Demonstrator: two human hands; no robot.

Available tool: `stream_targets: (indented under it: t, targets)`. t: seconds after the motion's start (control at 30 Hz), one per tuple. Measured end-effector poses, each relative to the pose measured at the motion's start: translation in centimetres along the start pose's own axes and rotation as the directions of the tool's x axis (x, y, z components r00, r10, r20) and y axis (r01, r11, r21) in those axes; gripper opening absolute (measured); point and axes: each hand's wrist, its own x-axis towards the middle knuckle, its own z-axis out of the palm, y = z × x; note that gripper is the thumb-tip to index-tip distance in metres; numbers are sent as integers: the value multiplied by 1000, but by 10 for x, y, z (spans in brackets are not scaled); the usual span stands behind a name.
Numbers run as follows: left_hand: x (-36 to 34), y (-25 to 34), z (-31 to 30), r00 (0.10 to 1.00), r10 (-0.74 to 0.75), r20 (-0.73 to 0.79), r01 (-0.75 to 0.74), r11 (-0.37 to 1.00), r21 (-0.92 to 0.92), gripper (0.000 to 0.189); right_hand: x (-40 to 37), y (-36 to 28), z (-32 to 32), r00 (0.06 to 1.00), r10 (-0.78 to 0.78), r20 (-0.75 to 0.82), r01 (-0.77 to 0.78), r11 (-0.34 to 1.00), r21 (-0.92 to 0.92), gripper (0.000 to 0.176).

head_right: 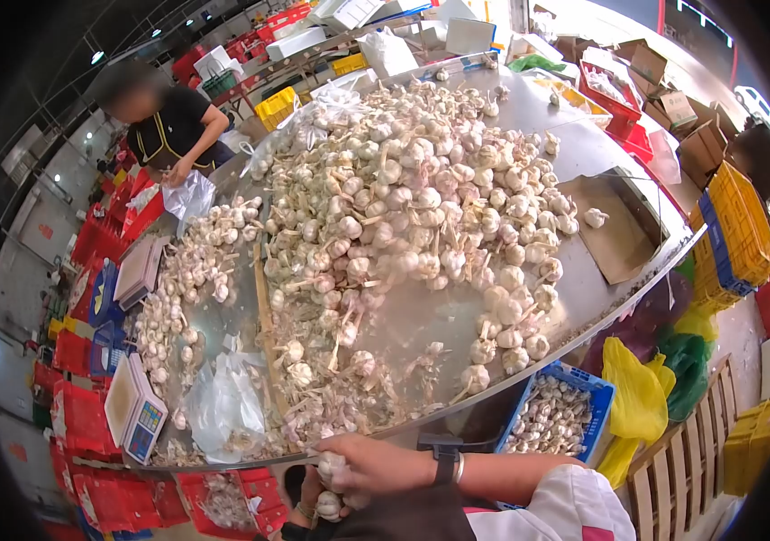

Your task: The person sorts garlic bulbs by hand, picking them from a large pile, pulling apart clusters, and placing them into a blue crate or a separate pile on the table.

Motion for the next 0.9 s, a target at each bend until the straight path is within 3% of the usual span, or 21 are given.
stream_targets:
  t: [0.03,0.07,0.1,0.13,0.17,0.2,0.23,0.27,0.3,0.33,0.37,0.4,0.43,0.5,0.63,0.7,0.83,0.87,0.9]
  targets:
    - [-10,3,-17,995,-42,-86,49,995,85,77,1,1,3,1000,0,-7,0,1000,8,65]
    - [8,18,19,983,-186,1,186,979,82,66,3,2,3,983,181,-15,-181,983,9,61]
    - [4,22,48,978,-151,-143,180,959,220,65,6,2,3,934,357,-17,-357,934,14,58]
    - [0,33,41,971,-216,-103,231,958,171,67,13,-13,-1,885,465,8,-465,883,66,49]
    - [-2,46,33,959,-280,-55,285,950,125,68,15,-13,2,887,462,-25,-459,885,76,48]
    - [13,48,66,987,-146,65,130,969,208,64,19,-16,5,907,419,-36,-418,908,18,50]
    - [11,52,57,986,-151,69,134,969,207,64,23,-18,7,926,375,-44,-377,925,-45,51]
    - [11,56,38,984,-83,-156,138,912,385,59,28,-19,9,923,382,-47,-384,922,-48,51]
    - [12,62,21,935,30,-353,179,821,543,53,33,-21,11,972,227,-57,-233,954,-187,54]
    - [10,75,4,978,-186,-92,200,963,178,40,39,-23,12,997,69,-39,-77,944,-322,57]
    - [17,81,-1,979,-189,-81,200,965,167,40,45,-30,11,996,82,-34,-89,940,-329,57]
    - [28,87,-2,996,-76,-45,88,794,602,45,51,-41,11,982,176,-62,-187,906,-381,60]
    - [31,92,-4,999,11,40,-41,437,899,50,57,-47,12,959,266,-98,-282,859,-428,63]
    - [27,101,-10,999,-9,32,-23,521,853,52,66,-48,15,965,225,-135,-263,826,-499,64]
    - [29,134,-16,995,-102,-11,85,760,644,58,96,-38,13,928,337,-160,-372,863,-342,60]
    - [32,149,-20,988,-152,-26,144,851,504,61,113,-33,15,884,369,-287,-449,843,-297,52]
    - [34,181,-33,967,-251,-53,257,950,177,68,156,-12,16,888,293,-355,-410,854,-320,42]
    - [38,194,-40,965,-257,-48,262,950,169,68,167,-3,14,876,203,-437,-390,833,-394,37]
    - [44,211,-52,983,-178,46,170,975,145,70,175,6,9,872,215,-440,-402,827,-393,37]
